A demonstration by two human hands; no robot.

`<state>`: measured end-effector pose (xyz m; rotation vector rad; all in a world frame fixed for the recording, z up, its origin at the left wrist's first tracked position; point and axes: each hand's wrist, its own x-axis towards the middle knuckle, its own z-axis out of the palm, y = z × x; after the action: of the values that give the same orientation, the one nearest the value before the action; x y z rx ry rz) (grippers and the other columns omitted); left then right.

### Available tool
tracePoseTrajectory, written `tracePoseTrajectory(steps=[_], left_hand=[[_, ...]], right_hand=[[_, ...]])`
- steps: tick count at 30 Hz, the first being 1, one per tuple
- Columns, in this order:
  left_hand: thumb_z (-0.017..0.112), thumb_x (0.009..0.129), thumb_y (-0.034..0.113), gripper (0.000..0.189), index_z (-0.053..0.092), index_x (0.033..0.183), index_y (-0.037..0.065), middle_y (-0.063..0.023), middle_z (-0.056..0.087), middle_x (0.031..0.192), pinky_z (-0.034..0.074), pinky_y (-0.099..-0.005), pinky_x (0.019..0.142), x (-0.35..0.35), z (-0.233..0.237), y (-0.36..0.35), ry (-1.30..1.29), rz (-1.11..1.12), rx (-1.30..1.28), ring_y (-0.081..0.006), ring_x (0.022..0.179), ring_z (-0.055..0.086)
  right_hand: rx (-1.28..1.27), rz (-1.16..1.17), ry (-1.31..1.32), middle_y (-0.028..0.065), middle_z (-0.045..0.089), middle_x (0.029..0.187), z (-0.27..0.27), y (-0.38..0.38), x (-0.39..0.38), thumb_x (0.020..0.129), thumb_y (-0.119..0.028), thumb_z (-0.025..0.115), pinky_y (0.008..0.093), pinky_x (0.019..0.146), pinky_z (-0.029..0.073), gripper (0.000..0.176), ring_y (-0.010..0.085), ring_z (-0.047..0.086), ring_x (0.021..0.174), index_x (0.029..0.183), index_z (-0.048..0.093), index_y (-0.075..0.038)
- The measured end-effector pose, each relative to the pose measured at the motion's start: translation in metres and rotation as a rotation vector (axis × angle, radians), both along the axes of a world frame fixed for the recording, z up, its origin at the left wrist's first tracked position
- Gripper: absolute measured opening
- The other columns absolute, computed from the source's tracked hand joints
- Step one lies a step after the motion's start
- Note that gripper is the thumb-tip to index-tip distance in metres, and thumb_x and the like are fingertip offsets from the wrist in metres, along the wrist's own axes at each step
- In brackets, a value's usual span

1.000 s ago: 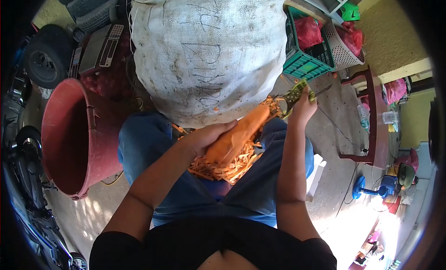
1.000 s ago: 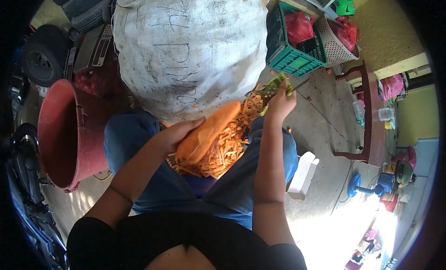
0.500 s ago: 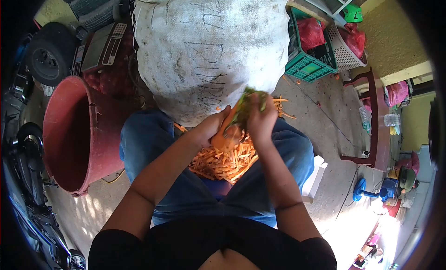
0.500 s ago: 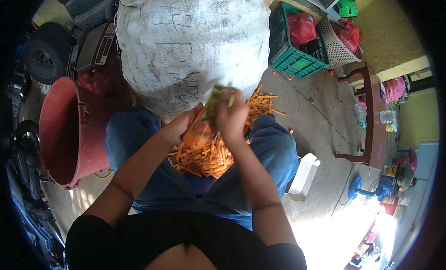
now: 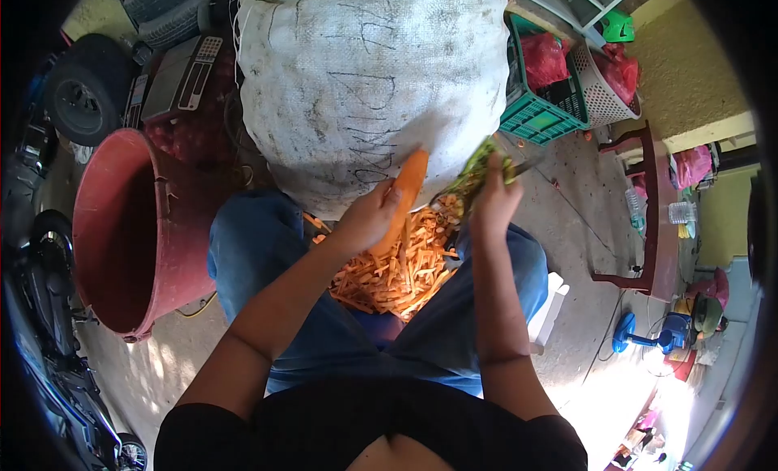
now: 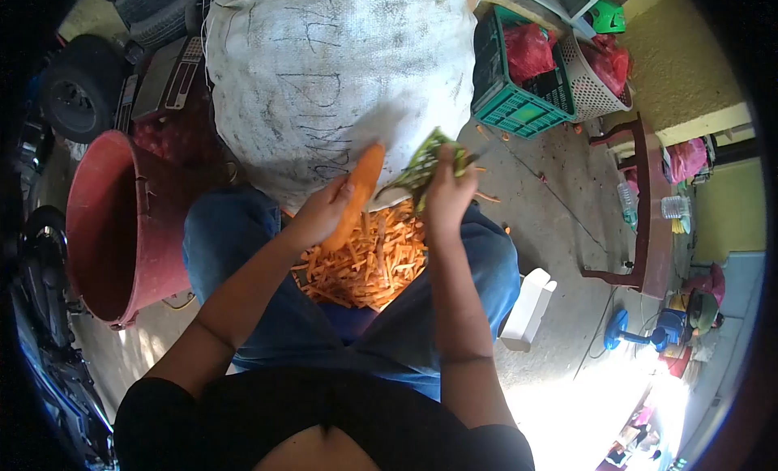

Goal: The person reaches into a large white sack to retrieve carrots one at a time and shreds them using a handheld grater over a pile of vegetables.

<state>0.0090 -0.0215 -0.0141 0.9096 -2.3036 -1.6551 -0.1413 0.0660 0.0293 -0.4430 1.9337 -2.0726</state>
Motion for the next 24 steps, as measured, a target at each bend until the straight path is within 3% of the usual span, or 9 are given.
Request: tracePoseTrajectory(steps=[1,3,6,10,15,16,20,22,24], left_hand=[[0.027,0.089,0.034,0.042,0.041,0.111,0.001,-0.0110,0.053,0.096,0.041,-0.0278,0.078,-0.001,0.001,-0.001,0.000,0.001,-0.002,-0.0159,0.085,0.053],[0.032,0.087,0.036,0.039,0.048,0.104,0.004,-0.0083,0.055,0.093,0.045,-0.0275,0.070,-0.005,0.002,-0.001,0.243,0.178,0.902,-0.0149,0.079,0.056],[0.033,0.088,0.033,0.036,0.047,0.103,0.004,-0.0077,0.055,0.093,0.047,-0.0271,0.067,-0.005,0.015,0.002,0.158,0.221,1.194,-0.0143,0.079,0.056],[0.030,0.088,0.033,0.037,0.046,0.101,0.003,-0.0077,0.057,0.085,0.048,-0.0300,0.064,-0.003,0.007,0.009,0.375,0.226,1.485,-0.0166,0.070,0.057],[0.027,0.088,0.036,0.040,0.046,0.099,0.002,-0.0082,0.055,0.083,0.047,-0.0289,0.064,0.003,0.022,0.012,0.098,0.058,1.240,-0.0160,0.069,0.056],[0.027,0.088,0.034,0.040,0.045,0.100,0.001,-0.0091,0.056,0.082,0.048,-0.0299,0.061,0.005,0.023,0.013,0.020,-0.064,1.223,-0.0168,0.071,0.057],[0.028,0.088,0.035,0.042,0.046,0.102,0.000,-0.0096,0.057,0.083,0.047,-0.0273,0.063,0.008,0.038,0.018,-0.065,-0.084,1.103,-0.0156,0.069,0.057],[0.029,0.088,0.035,0.042,0.047,0.102,0.000,-0.0095,0.057,0.084,0.047,-0.0268,0.064,0.007,0.036,0.015,-0.035,-0.058,1.133,-0.0152,0.069,0.057],[0.031,0.088,0.035,0.041,0.047,0.102,0.000,-0.0095,0.057,0.085,0.047,-0.0262,0.065,0.006,0.030,0.014,0.000,-0.019,1.166,-0.0148,0.070,0.057]], right_hand=[[-0.019,0.047,0.006,0.0007,0.049,0.063,-0.007,-0.004,0.009,0.083,-0.018,0.047,0.0206,0.048,0.034,0.018,0.0063,0.042,0.055,0.082,0.051,0.000],[-0.031,0.150,-0.033,0.0004,0.048,0.063,-0.012,-0.008,0.028,0.083,-0.018,0.047,0.0211,0.049,0.034,0.019,0.0062,0.042,0.055,0.082,0.051,0.000],[-0.004,0.242,0.045,0.0011,0.049,0.063,-0.003,-0.007,0.055,0.083,-0.017,0.048,0.0216,0.050,0.035,0.017,0.0079,0.042,0.056,0.082,0.051,0.000],[0.112,0.175,0.347,0.0097,0.051,0.059,-0.007,-0.008,0.064,0.081,-0.015,0.050,0.0268,0.049,0.037,0.015,0.0140,0.047,0.053,0.080,0.051,0.001],[0.251,-0.114,0.437,0.0052,0.053,0.058,-0.021,-0.013,0.010,0.081,-0.017,0.049,0.0262,0.046,0.037,0.019,0.0117,0.046,0.051,0.072,0.053,-0.001],[0.389,-0.160,0.390,0.0124,0.054,0.057,-0.022,-0.011,-0.011,0.082,-0.016,0.048,0.0290,0.044,0.038,0.021,0.0160,0.048,0.048,0.073,0.051,0.002],[0.336,-0.466,0.280,0.0056,0.054,0.059,-0.024,0.000,-0.069,0.082,-0.016,0.048,0.0251,0.042,0.040,0.019,0.0110,0.049,0.048,0.072,0.052,-0.001],[-0.092,-0.415,-0.001,0.0043,0.053,0.061,-0.010,0.003,-0.066,0.082,-0.016,0.046,0.0249,0.043,0.041,0.018,0.0102,0.050,0.048,0.074,0.052,-0.001],[-0.113,-0.344,-0.032,0.0032,0.051,0.061,-0.002,0.002,-0.043,0.083,-0.016,0.045,0.0234,0.040,0.038,0.018,0.0094,0.048,0.046,0.075,0.051,-0.001]])
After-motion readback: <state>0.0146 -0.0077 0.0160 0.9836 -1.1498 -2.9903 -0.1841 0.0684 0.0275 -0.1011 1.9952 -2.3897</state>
